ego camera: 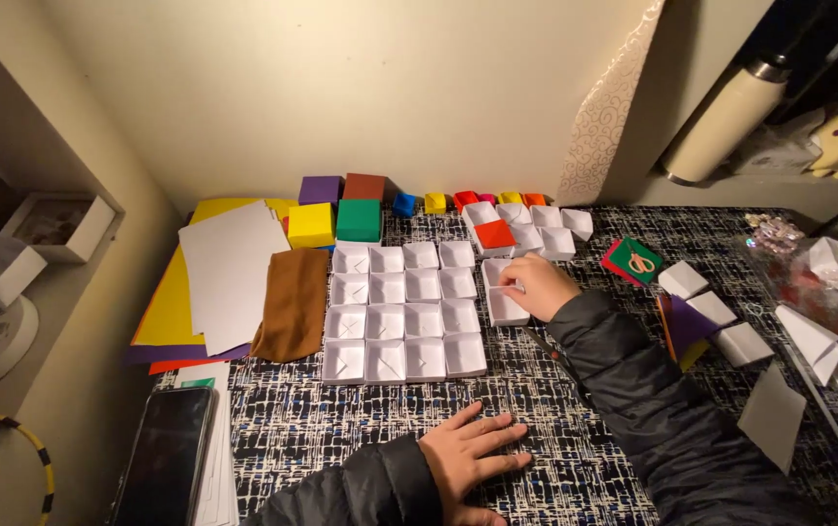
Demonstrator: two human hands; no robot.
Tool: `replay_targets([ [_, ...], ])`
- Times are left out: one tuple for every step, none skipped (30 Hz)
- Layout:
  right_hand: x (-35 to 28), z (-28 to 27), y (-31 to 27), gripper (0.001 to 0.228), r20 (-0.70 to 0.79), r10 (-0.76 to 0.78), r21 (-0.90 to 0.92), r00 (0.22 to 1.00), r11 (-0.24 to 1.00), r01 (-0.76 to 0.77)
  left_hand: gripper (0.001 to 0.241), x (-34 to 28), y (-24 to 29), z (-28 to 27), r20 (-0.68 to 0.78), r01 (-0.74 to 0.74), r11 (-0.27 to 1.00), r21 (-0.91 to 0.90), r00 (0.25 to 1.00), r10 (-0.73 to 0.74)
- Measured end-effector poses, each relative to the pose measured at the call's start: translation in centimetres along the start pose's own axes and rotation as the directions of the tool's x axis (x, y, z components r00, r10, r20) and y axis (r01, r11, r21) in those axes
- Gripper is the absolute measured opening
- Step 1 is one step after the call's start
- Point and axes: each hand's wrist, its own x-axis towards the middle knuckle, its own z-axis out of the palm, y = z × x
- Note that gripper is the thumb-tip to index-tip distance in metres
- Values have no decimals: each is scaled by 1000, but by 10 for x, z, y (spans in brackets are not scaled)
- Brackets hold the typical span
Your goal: Organizing small paper boxes into a grid and folding a piece of paper on a table.
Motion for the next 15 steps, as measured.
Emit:
replay_targets([
  [-6,-10,-14,13,1,-4,0,1000,1000,4,89,-1,0,0,-2,3,1000,1,1000,-3],
  [-12,-20,-27,14,34,43,2,998,999,-43,88,-1,0,1,-12,6,1000,23,1000,-6],
  [-19,-31,-40,15,68,92,0,993,996,-92,88,0,1,1,-22,6,999,43,1000,-5],
  [-25,-30,-42,15,70,92,-2,993,996,-92,88,-1,1,0,-24,6,999,41,1000,-5],
  [-31,-29,-44,16,97,88,-26,991,996,-86,88,0,2,-2,-2,10,999,34,1000,-10],
  [-37,-29,-45,16,124,85,-50,989,996,-79,88,0,2,-3,21,15,1000,28,1000,-16],
  [-41,-25,-45,16,127,89,-51,988,995,-83,88,1,4,-7,21,12,1000,23,1000,-13],
  [-45,-21,-44,15,126,54,-31,991,998,-50,90,1,5,-9,43,17,1000,21,999,-18],
  [-50,-17,-43,15,123,18,-10,992,1000,-17,92,2,6,-12,67,21,1000,19,998,-22],
  [-52,-15,-45,15,125,23,-11,992,1000,-22,92,3,7,-12,68,18,1000,15,998,-19],
  [-52,-13,-47,14,158,40,-18,987,999,-37,93,4,7,-13,79,15,1000,27,997,-17],
  [-52,-11,-49,14,190,56,-26,980,998,-52,93,4,7,-13,90,11,999,39,996,-15],
  [-52,-8,-49,14,190,57,-27,980,998,-53,93,4,8,-14,90,11,999,39,996,-14],
  [-52,-5,-49,13,159,23,-10,987,1000,-21,94,5,9,-14,86,11,999,41,996,-14],
  [-51,-3,-49,11,127,-12,5,992,1000,12,94,5,9,-15,82,11,999,46,997,-15],
])
